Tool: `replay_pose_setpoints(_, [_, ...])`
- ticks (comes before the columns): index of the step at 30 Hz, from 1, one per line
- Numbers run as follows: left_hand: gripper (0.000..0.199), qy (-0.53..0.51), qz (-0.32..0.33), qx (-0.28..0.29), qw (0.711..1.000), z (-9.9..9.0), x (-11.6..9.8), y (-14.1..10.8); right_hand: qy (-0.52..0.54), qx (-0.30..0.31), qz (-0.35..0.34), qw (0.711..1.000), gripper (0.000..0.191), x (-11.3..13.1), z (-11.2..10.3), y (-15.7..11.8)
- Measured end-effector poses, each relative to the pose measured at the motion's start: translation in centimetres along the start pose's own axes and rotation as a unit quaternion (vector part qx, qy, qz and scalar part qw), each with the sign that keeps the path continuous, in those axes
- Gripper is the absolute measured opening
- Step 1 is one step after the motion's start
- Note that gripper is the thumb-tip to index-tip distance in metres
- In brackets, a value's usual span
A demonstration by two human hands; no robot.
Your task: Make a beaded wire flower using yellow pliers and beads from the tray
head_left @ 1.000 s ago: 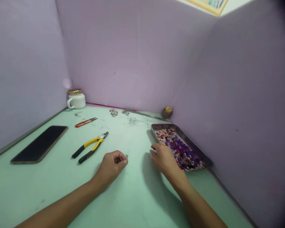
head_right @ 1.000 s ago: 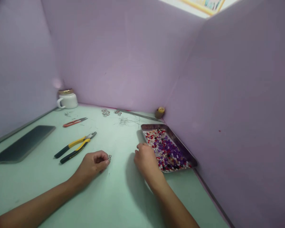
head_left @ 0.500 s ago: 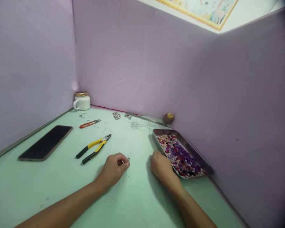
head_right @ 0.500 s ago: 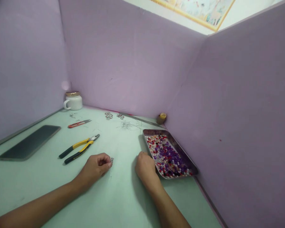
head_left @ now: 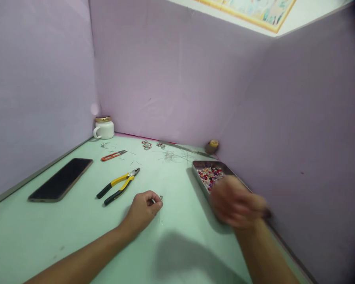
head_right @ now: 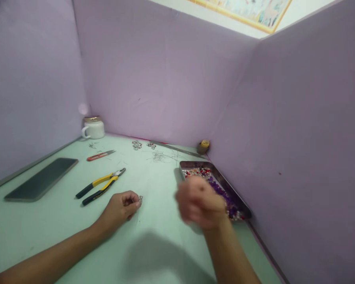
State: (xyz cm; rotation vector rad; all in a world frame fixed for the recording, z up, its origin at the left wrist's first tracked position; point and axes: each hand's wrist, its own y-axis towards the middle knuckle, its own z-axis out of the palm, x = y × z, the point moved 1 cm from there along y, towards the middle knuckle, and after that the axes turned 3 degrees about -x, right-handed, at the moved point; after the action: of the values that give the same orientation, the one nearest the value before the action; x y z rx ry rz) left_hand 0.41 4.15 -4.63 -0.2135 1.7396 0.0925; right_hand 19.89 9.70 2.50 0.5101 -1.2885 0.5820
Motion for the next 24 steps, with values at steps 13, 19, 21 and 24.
replay_pose_setpoints(13, [0.011,0.017,-0.002,0.022,1.000,0.0,0.0,0.3,-0.133,-0.166,0.077,0.974,0.014,-7.5,3.8,2.6])
replay_pose_setpoints(19, [0.008,0.058,0.025,0.012,0.998,0.0,-0.4,0.0,-0.140,-0.152,0.062,0.977,0.011,-8.5,3.9,2.6])
replay_pose_setpoints(21, [0.007,0.067,0.030,0.012,0.997,0.0,-0.4,0.1,-0.143,-0.149,0.055,0.977,0.010,-8.5,3.9,2.6])
replay_pose_setpoints(24, [0.007,0.072,0.037,0.017,0.997,0.0,-0.5,0.2,-0.139,-0.147,0.053,0.978,0.010,-8.3,3.8,2.6])
